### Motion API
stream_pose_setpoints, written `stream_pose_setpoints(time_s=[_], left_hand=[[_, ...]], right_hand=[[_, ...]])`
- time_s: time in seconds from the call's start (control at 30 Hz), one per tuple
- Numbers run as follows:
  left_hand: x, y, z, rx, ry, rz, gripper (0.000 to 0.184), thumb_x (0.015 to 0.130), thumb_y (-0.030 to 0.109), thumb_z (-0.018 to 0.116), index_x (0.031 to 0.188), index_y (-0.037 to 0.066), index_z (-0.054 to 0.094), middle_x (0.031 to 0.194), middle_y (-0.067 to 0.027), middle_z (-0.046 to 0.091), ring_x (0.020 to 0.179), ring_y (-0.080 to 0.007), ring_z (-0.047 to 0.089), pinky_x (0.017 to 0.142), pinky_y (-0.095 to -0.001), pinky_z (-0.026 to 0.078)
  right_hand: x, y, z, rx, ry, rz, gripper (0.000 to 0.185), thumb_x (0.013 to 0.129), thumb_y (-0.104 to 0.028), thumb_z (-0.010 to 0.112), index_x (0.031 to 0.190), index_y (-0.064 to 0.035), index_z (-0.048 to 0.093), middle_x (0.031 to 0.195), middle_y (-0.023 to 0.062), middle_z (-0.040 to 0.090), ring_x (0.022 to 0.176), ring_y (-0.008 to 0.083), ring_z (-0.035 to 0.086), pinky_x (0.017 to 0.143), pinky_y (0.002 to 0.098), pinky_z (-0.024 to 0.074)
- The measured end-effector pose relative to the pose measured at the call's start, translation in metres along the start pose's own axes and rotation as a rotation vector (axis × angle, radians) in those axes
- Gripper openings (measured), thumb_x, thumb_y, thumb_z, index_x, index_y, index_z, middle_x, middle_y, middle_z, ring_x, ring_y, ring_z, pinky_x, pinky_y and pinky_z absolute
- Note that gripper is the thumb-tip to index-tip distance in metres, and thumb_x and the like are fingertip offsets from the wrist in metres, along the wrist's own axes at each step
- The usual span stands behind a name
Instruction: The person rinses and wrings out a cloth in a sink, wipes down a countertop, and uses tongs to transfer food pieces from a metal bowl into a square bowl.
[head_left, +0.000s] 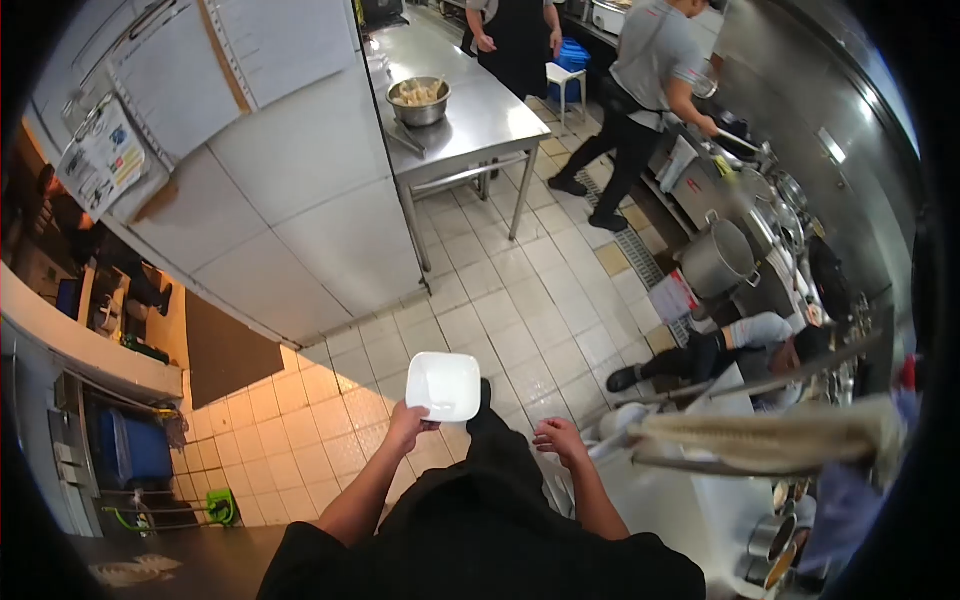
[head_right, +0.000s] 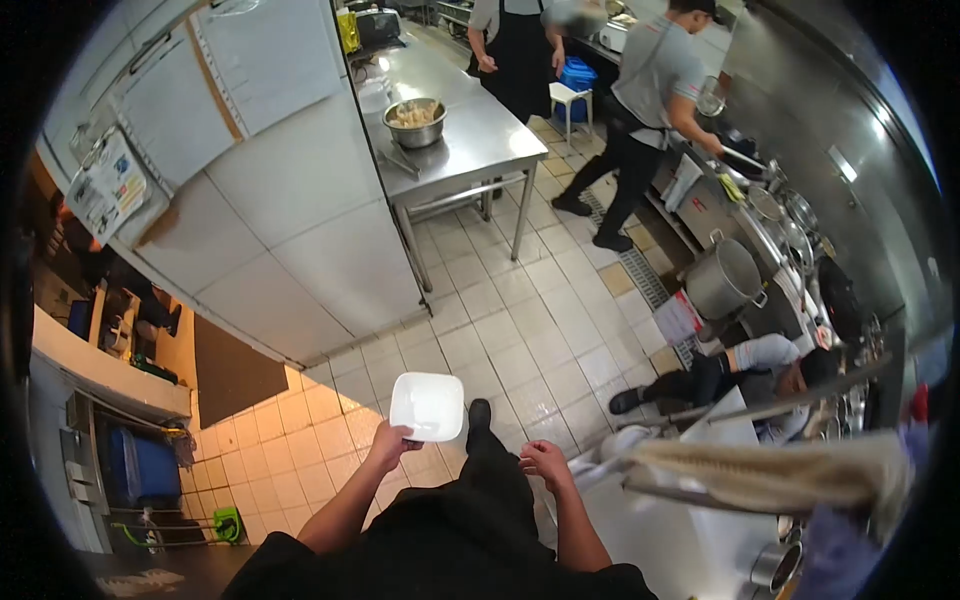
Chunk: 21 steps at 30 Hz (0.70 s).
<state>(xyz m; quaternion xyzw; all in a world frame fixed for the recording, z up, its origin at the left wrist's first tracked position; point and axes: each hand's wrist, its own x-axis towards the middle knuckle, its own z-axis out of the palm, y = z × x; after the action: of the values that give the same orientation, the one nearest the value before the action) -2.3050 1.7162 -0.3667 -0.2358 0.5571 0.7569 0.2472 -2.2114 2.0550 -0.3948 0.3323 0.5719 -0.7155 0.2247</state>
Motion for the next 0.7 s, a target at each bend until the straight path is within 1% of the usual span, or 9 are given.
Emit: stream_pose_setpoints(time_s=[0.1, 0.17, 0.23, 0.3, 0.37, 0.43, 0.5, 0.6, 0.7], left_hand=[[0.031, 0.033, -0.017, 0.002, 0.099, 0.013, 0.037, 0.078, -0.001, 0.049, 0.115, -0.007, 0.050, 0.093, -0.0182, 0.063, 0.071, -0.0283, 0.064, 0.063, -0.0394, 0.057], [0.043, 0.057, -0.025, 0.002, 0.168, 0.013, 0.038, 0.078, -0.001, 0.048, 0.115, -0.007, 0.049, 0.094, -0.0184, 0.062, 0.072, -0.0288, 0.064, 0.063, -0.0396, 0.057], [0.058, 0.086, -0.031, -0.010, 0.243, 0.018, 0.039, 0.077, -0.002, 0.048, 0.116, -0.007, 0.048, 0.095, -0.0184, 0.062, 0.073, -0.0291, 0.065, 0.063, -0.0399, 0.058], [0.072, 0.110, -0.033, -0.022, 0.309, 0.052, 0.041, 0.077, -0.003, 0.047, 0.117, -0.008, 0.047, 0.097, -0.0190, 0.061, 0.074, -0.0313, 0.065, 0.065, -0.0418, 0.058], [0.091, 0.129, -0.030, -0.081, 0.348, 0.093, 0.042, 0.078, -0.003, 0.048, 0.119, -0.008, 0.044, 0.097, -0.0200, 0.060, 0.070, -0.0317, 0.064, 0.064, -0.0413, 0.058], [0.106, 0.157, -0.016, -0.102, 0.363, 0.080, 0.041, 0.078, -0.003, 0.048, 0.118, -0.008, 0.045, 0.097, -0.0196, 0.060, 0.071, -0.0315, 0.065, 0.063, -0.0411, 0.058], [0.126, 0.177, -0.007, -0.138, 0.372, 0.077, 0.040, 0.077, -0.002, 0.049, 0.116, -0.008, 0.047, 0.097, -0.0189, 0.061, 0.072, -0.0318, 0.065, 0.062, -0.0412, 0.059], [0.173, 0.204, 0.007, -0.169, 0.340, 0.103, 0.040, 0.076, -0.003, 0.049, 0.116, -0.009, 0.048, 0.098, -0.0187, 0.061, 0.073, -0.0324, 0.065, 0.062, -0.0413, 0.059], [0.230, 0.229, 0.015, -0.168, 0.305, 0.109, 0.040, 0.075, -0.004, 0.050, 0.114, -0.009, 0.050, 0.097, -0.0182, 0.062, 0.077, -0.0318, 0.066, 0.064, -0.0415, 0.059]], right_hand=[[0.090, -0.066, 0.020, -0.073, -0.041, -0.067, 0.030, 0.086, -0.027, 0.066, 0.102, -0.0025, 0.061, 0.085, 0.0064, 0.064, 0.072, 0.0164, 0.065, 0.061, 0.0275, 0.0513], [0.144, -0.129, 0.044, -0.199, -0.053, -0.154, 0.024, 0.087, -0.025, 0.065, 0.100, -0.0048, 0.062, 0.083, 0.0043, 0.064, 0.074, 0.0138, 0.063, 0.063, 0.0271, 0.0511], [0.203, -0.195, 0.072, -0.311, -0.154, -0.290, 0.025, 0.087, -0.026, 0.065, 0.099, -0.0048, 0.062, 0.083, 0.0035, 0.063, 0.074, 0.0120, 0.061, 0.063, 0.0269, 0.0502], [0.245, -0.267, 0.114, -0.445, -0.148, -0.469, 0.023, 0.086, -0.025, 0.065, 0.096, -0.0041, 0.063, 0.082, 0.0029, 0.063, 0.072, 0.0121, 0.059, 0.062, 0.0277, 0.0487], [0.290, -0.328, 0.155, -0.524, -0.112, -0.707, 0.025, 0.084, -0.026, 0.066, 0.093, -0.0026, 0.063, 0.081, 0.0046, 0.063, 0.071, 0.0139, 0.059, 0.062, 0.0286, 0.0479], [0.315, -0.389, 0.196, -0.600, -0.045, -0.810, 0.031, 0.080, -0.027, 0.068, 0.093, 0.0002, 0.064, 0.083, 0.0086, 0.064, 0.076, 0.0180, 0.060, 0.068, 0.0302, 0.0482], [0.344, -0.440, 0.233, -0.638, -0.081, -0.705, 0.045, 0.079, -0.033, 0.069, 0.103, 0.0052, 0.062, 0.096, 0.0187, 0.065, 0.087, 0.0313, 0.063, 0.078, 0.0371, 0.0488], [0.398, -0.486, 0.279, -0.728, 0.007, -0.932, 0.050, 0.079, -0.034, 0.070, 0.108, 0.0058, 0.061, 0.097, 0.0206, 0.064, 0.087, 0.0351, 0.062, 0.080, 0.0387, 0.0488], [0.467, -0.514, 0.313, -0.697, 0.182, -1.014, 0.052, 0.081, -0.037, 0.069, 0.111, 0.0045, 0.059, 0.098, 0.0182, 0.061, 0.084, 0.0316, 0.062, 0.074, 0.0377, 0.0510]])
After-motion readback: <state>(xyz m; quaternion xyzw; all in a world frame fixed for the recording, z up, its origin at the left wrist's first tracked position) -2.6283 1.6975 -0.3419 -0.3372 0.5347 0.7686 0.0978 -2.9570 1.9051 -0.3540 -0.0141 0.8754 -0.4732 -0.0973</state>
